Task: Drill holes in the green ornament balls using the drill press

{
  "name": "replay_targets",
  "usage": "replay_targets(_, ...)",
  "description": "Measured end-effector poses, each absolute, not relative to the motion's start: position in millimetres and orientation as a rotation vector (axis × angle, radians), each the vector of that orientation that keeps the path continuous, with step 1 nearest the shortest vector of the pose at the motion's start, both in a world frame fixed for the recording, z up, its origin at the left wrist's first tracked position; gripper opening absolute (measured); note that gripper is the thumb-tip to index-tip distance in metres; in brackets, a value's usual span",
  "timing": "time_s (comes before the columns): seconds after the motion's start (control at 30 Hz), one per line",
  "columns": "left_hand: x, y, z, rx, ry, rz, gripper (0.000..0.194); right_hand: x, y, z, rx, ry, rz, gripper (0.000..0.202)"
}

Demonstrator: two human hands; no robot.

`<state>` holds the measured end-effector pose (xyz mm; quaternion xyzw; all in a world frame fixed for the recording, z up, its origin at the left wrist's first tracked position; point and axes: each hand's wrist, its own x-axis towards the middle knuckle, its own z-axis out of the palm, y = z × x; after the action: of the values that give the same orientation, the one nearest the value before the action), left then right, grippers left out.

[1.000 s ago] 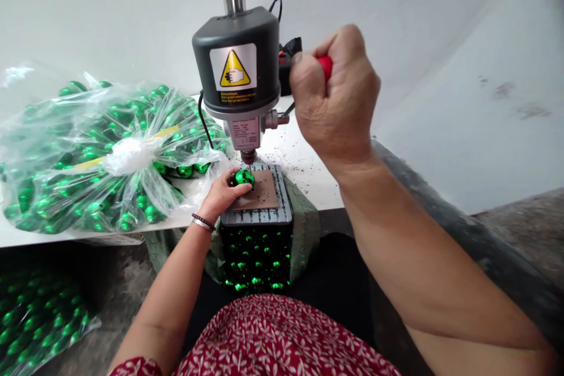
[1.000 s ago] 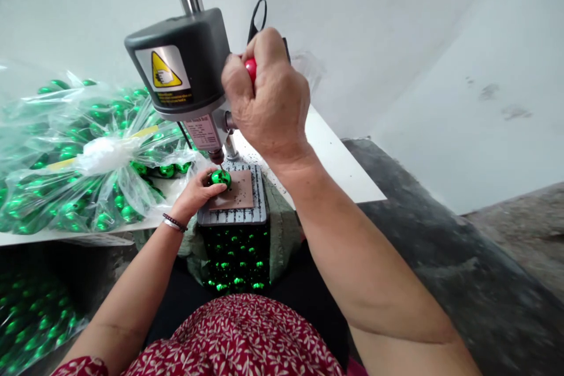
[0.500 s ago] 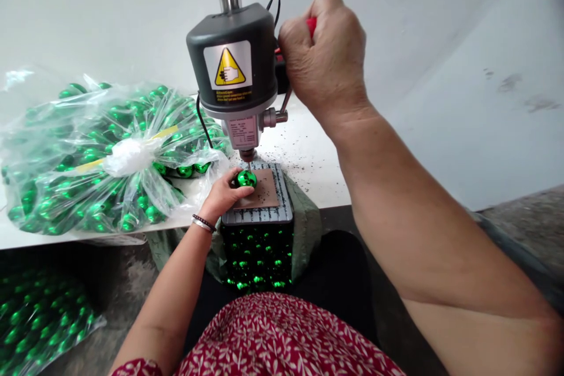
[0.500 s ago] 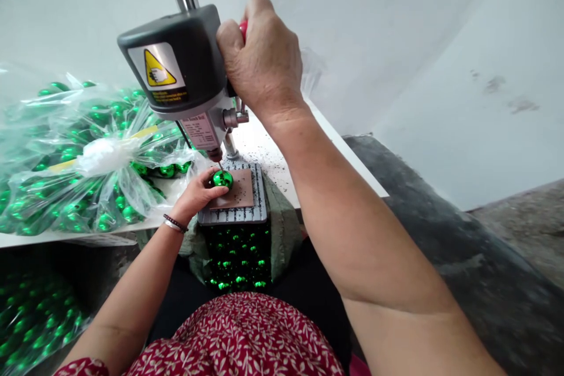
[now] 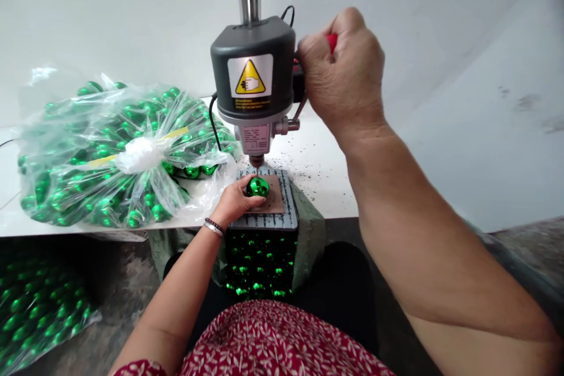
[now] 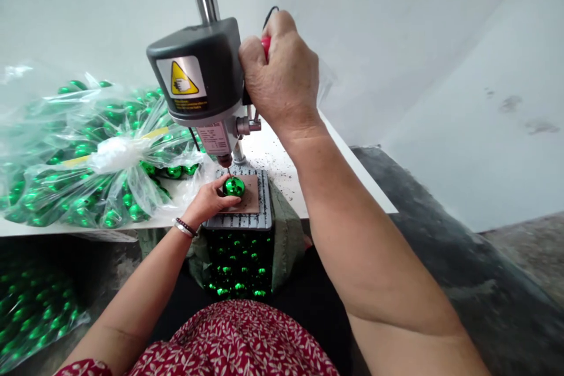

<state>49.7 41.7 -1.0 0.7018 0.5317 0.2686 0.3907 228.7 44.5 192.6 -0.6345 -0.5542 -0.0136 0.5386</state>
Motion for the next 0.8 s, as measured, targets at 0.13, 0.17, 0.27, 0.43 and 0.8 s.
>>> replay_targets(0.13,51,42,-5,1.789,1.342,0.675,0.068,225,35,186,-1.449,-1.291,-0.079,0.026)
replay_targets(0.17,50,42,-6,1.791,1.342,0.678,0.068,225,31,184,-1.427,-1.295,-0.092,0.025)
replay_targets(0.27,50,41,-8,1.8,1.358,0.68,0.07,224,21,175,-1.354,-1.332,-0.149,0.023)
replay_targets(0.43,50,41,-9,1.824,1.372,0.663,0.069,225,6,154,-1.232,-1.378,-0.309,0.019)
replay_targets(0.8,49,41,-15,1.807,1.35,0.705,0.067,225,-8,114,-1.205,-1.337,-0.534,0.012)
